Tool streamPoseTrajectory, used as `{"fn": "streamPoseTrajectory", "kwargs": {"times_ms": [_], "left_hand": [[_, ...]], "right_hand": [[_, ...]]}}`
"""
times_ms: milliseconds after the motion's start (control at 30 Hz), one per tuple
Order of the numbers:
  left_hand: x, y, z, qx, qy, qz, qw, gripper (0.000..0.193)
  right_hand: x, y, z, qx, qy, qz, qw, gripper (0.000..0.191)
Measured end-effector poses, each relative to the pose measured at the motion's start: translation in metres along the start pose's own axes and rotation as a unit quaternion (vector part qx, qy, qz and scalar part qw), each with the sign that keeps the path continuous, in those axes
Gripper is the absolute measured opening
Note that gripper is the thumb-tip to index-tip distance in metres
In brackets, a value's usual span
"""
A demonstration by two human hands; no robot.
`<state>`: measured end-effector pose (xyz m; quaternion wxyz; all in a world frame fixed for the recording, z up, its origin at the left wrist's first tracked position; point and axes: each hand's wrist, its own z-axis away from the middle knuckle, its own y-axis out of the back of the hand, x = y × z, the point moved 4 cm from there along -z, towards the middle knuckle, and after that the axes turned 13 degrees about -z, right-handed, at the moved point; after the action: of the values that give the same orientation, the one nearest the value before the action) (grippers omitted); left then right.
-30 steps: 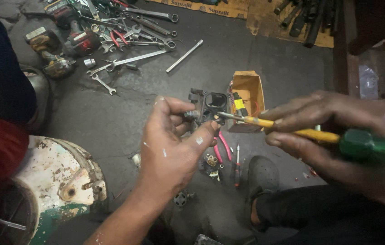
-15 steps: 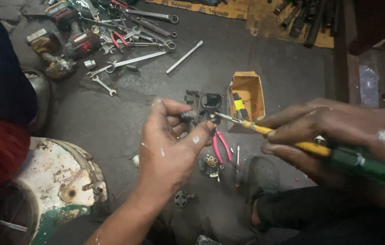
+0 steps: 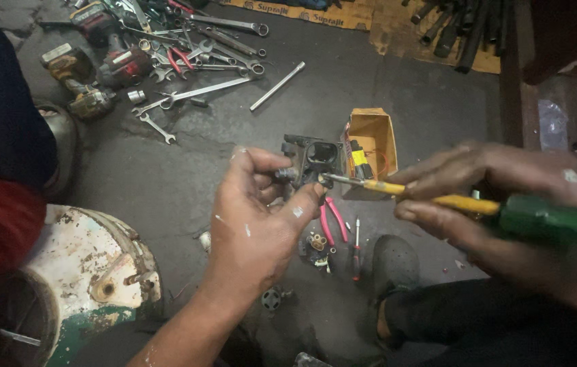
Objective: The person is repairing a carburetor by using a screwdriver to adjust internal components. They hold the carburetor body in their left hand and use the screwdriver in their right hand to turn screws and manipulate small parts inside the assembly.
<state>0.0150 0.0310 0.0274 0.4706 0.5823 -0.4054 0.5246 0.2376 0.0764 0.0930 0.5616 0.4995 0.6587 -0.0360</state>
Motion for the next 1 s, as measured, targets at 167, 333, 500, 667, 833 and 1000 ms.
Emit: {"fn": "streamPoseTrajectory", "kwargs": {"times_ms": [167, 333, 500, 667, 833, 1000], "left_hand": [[0.002, 0.001, 0.0, 0.0, 0.0, -0.003, 1.0, 0.037], [0.003, 0.002, -0.001, -0.011, 0.014, 0.006, 1.0, 0.035], [0.003, 0.0, -0.001, -0.01, -0.008, 0.017, 1.0, 0.035], [0.002, 0.0, 0.0, -0.003, 0.013, -0.005, 1.0, 0.035], [0.004, 0.001, 0.0, -0.012, 0.003, 0.029, 1.0, 0.035], [0.004, 0.0, 0.0, -0.004, 0.006, 0.01, 1.0, 0.034]], "right_hand": [[-0.001, 0.006, 0.002, 0.049, -0.035, 0.083, 0.995, 0.014], [-0.009, 0.01, 0.002, 0.025, -0.033, 0.065, 0.997, 0.013], [-0.011, 0.001, -0.003, 0.003, 0.059, 0.046, 0.997, 0.016], [-0.004, -0.008, -0.002, -0.005, 0.054, 0.065, 0.996, 0.018], [-0.005, 0.004, 0.007, 0.015, -0.018, 0.021, 0.999, 0.014], [-0.007, 0.003, 0.003, 0.013, 0.056, 0.038, 0.998, 0.019]]}}
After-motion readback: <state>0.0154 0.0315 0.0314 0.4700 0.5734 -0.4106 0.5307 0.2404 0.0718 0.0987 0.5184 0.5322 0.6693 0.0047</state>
